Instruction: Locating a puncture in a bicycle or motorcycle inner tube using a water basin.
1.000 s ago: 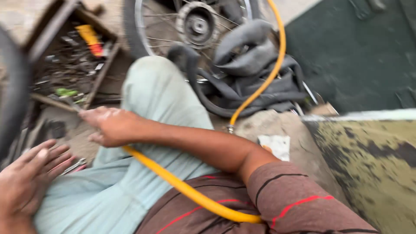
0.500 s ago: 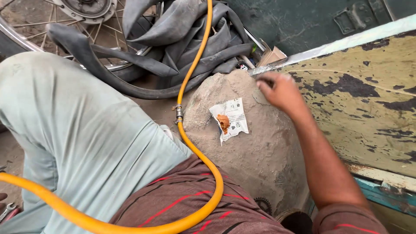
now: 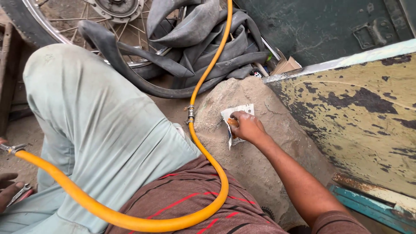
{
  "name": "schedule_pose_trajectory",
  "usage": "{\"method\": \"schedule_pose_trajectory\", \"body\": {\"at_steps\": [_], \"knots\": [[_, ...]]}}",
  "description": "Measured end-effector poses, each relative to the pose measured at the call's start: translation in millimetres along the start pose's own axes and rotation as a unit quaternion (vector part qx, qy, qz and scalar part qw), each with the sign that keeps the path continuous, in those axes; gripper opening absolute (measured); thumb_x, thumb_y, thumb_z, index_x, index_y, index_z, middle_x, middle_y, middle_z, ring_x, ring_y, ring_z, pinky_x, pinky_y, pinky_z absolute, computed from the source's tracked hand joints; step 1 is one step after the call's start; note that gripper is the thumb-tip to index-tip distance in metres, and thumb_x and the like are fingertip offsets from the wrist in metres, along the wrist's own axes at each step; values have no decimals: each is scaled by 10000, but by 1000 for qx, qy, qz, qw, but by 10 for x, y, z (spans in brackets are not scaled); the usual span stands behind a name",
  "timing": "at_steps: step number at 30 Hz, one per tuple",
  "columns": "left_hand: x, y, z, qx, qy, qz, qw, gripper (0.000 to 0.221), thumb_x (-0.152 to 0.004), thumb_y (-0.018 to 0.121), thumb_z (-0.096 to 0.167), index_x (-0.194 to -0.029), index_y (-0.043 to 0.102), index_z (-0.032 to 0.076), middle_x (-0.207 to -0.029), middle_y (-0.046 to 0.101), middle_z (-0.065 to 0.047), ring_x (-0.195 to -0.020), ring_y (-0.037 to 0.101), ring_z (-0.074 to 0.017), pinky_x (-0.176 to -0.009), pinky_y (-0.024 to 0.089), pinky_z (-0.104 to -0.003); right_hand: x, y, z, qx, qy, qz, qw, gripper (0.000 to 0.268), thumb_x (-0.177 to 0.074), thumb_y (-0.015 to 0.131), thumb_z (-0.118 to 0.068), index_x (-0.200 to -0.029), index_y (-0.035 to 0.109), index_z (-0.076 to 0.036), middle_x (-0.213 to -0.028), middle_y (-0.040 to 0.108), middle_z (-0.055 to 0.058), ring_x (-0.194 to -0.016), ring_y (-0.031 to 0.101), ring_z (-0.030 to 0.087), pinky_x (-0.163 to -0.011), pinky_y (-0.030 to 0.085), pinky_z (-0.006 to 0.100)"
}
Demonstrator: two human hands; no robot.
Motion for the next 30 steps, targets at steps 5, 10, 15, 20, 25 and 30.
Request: {"method": "schedule_pose_trajectory", "body": {"at_steps": [5,10,15,20,25,30], "knots": [[203,-104,438,66,46,-14,997,593,-1026,646,206,-1540,507,-56,-1156,702,-338,-993,737,-434,-855,613,-504,41,27,-18,42,43,-64,996,406,-850,719,-243,-1245,683,-157,-1183,730,104,-1038,717,285,-932,565,413],[61,-88,337,41,102,9,994,547,-979,713,188,-1445,582,-66,-1083,734,-302,-969,741,-363,-877,605,-457,65,-337,175,-168,126,-106,972,453,-859,744,-206,-1304,666,-166,-1136,750,65,-967,721,225,-864,599,377],[16,-74,343,99,112,23,989,485,-959,745,145,-1378,627,-69,-1018,746,-274,-944,733,-331,-847,598,-447,-7,-539,464,-469,75,-80,876,435,-838,797,-101,-1258,694,-51,-1102,759,103,-967,722,194,-833,601,354],[471,-294,927,-20,111,32,993,471,-903,785,254,-1325,710,59,-987,810,-197,-903,771,-292,-830,603,-418,36,-1162,-275,-710,-111,-111,686,424,-825,837,-17,-1206,653,-43,-1200,679,133,-1086,693,220,-936,587,372],[88,-227,745,-155,106,-1,982,588,-776,849,391,-1311,714,187,-1023,810,-94,-951,793,-215,-892,650,-346,586,-1994,-1610,-761,-277,-176,560,411,-838,865,-27,-1163,614,-48,-1197,643,201,-1045,708,310,-885,601,411],[-419,-802,927,-147,139,12,979,672,-704,890,405,-1315,691,213,-1037,800,-62,-974,795,-186,-920,664,-332,1191,-1802,-2147,-747,-454,-323,363,295,-940,772,-210,-1182,667,-79,-1224,665,210,-1090,711,324,-902,587,436]]}}
Point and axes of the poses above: each hand's wrist, its own x-axis away from the middle knuckle, its own y-axis out of the palm, z = x × y, the point moved 8 cm from there along -x, towards the middle knuckle
